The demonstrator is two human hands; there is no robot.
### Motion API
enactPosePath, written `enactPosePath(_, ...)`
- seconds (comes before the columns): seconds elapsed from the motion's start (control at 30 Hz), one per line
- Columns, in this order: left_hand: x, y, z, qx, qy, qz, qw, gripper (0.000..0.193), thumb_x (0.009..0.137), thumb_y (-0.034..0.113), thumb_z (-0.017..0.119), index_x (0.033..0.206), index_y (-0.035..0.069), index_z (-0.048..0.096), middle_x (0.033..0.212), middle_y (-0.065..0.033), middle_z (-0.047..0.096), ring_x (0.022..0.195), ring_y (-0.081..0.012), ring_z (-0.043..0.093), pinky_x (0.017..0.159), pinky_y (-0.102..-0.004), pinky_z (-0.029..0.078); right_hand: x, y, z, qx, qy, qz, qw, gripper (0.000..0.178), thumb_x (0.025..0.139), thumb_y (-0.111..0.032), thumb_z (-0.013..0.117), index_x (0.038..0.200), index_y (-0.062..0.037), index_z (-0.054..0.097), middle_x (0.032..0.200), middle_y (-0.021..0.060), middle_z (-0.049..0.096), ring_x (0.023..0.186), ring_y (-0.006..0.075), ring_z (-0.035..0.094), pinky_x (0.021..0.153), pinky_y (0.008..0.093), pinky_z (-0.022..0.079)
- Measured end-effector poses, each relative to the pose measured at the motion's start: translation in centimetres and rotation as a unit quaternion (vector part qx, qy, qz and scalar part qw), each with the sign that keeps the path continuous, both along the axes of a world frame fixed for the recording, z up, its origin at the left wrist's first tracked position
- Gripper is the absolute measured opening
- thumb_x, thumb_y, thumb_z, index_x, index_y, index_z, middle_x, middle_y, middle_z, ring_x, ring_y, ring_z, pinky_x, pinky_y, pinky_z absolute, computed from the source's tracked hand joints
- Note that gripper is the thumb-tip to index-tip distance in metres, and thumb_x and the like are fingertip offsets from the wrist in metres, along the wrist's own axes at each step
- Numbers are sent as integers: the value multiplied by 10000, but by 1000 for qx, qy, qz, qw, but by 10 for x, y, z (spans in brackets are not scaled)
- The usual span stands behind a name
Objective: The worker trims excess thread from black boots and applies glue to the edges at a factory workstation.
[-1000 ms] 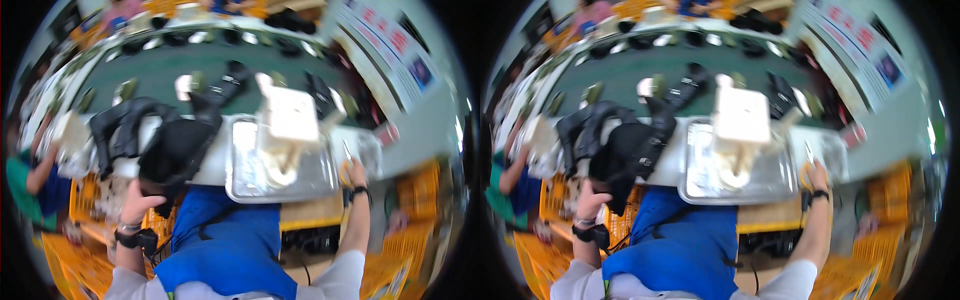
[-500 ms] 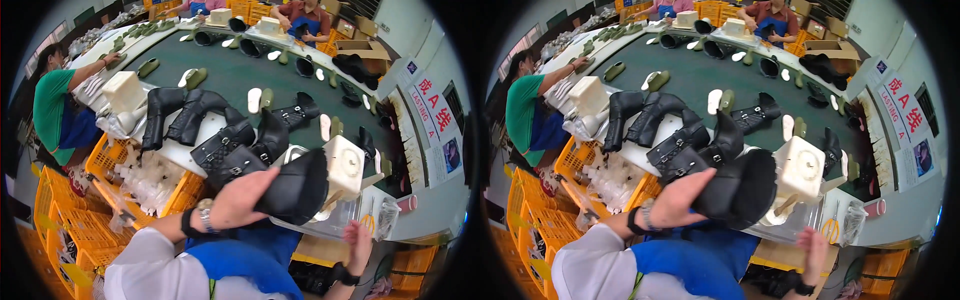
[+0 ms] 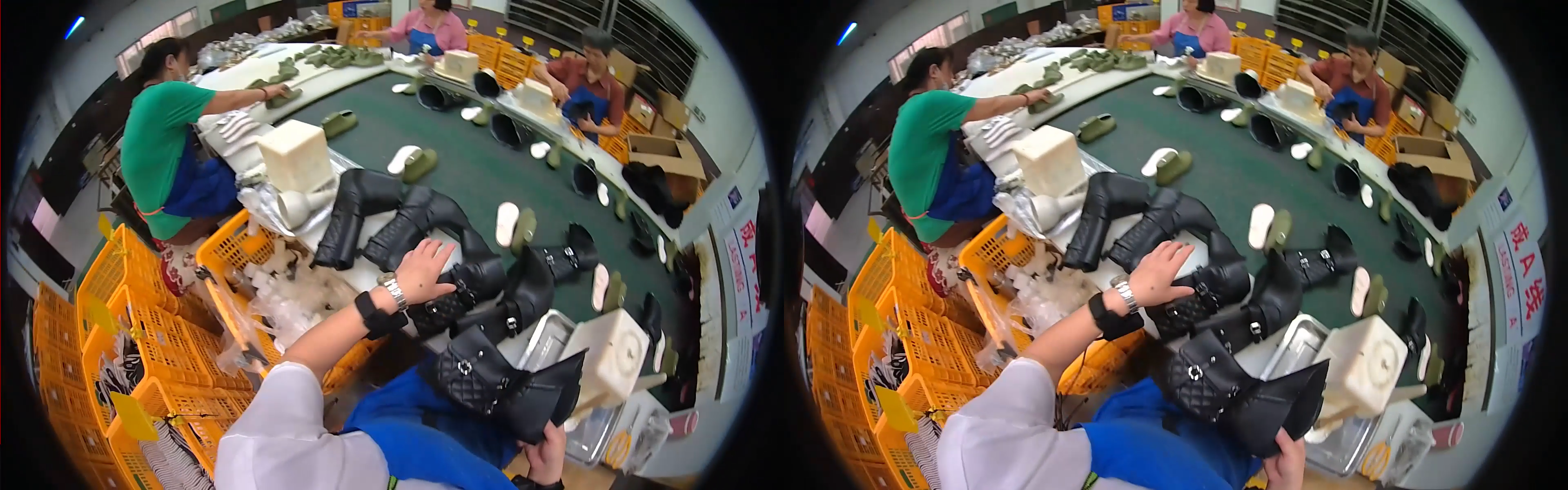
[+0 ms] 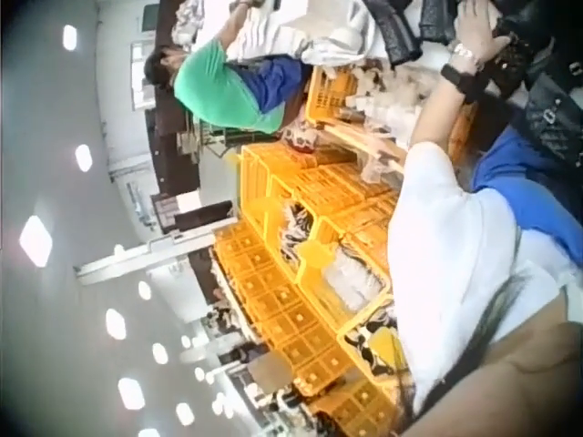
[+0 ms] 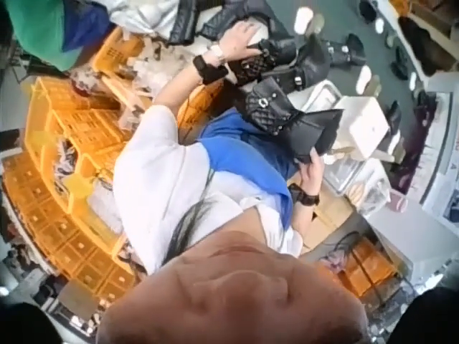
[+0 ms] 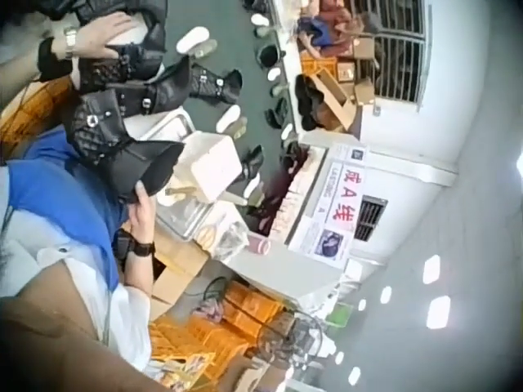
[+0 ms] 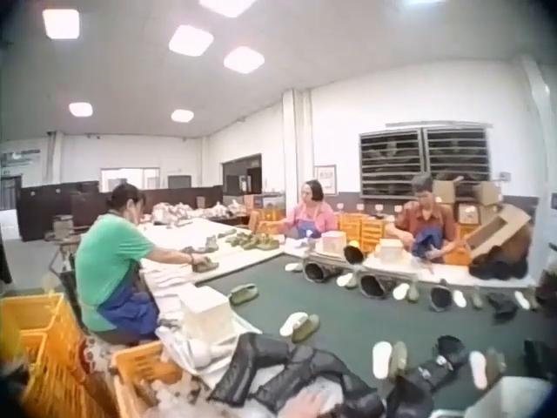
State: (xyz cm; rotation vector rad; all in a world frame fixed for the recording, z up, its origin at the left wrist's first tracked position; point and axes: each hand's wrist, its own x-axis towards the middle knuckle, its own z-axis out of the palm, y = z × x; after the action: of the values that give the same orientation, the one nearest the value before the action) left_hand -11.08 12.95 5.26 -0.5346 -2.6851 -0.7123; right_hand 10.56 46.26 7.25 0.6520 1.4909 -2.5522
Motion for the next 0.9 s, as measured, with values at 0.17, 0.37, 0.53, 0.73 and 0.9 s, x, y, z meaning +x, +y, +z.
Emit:
enactPosePath(0.17, -40, -24, -14, -90, -239, 64, 965, 895, 606, 627, 639, 1313, 158, 356, 1345, -177, 309, 1274, -419, 190, 980, -566, 231, 2, -6, 12, 3, -88, 51, 995, 364, 848, -190, 566, 1145, 15, 510, 1070, 97, 594, 928, 229, 585, 742, 344, 494)
enactPosePath(0.37, -38, -23, -21, -200, -258, 57, 943, 651, 701, 660, 517, 1056, 127, 634, 1230, -123, 463, 1303, -433, 89, 999, -605, 146, -20, -32, 29, 38, -46, 34, 998, 301, 851, -198, 549, 1073, 6, 539, 997, 86, 612, 847, 222, 600, 693, 343, 496)
enactPosePath(0.53, -19, -39, -51, -210, -138, 68, 966, 471, 770, 579, 498, 807, 165, 719, 1239, 5, 480, 1283, -342, 192, 993, -549, 187, -4, -3, -6, -5, 37, 52, 998, 398, 798, -96, 487, 1184, -23, 421, 896, 125, 611, 574, 225, 603, 380, 302, 457)
enactPosePath(0.73, -13, -43, -28, -161, -145, 45, 975, 447, 701, 465, 645, 903, 67, 634, 1066, -91, 575, 1176, -290, 394, 935, -447, 329, 22, 12, 27, -23, -39, 23, 999, 474, 816, -39, 531, 1264, -5, 382, 1202, 115, 504, 1060, 216, 520, 890, 327, 432)
enactPosePath(0.9, 61, 40, 82, 169, -216, -267, 924, 829, 597, 354, 784, 1254, 23, 402, 1233, -171, 461, 1178, -299, 418, 981, -368, 331, 20, 9, 22, -52, 15, 14, 998, 440, 830, -59, 524, 1247, 4, 399, 1172, 117, 523, 1048, 211, 534, 892, 337, 438)
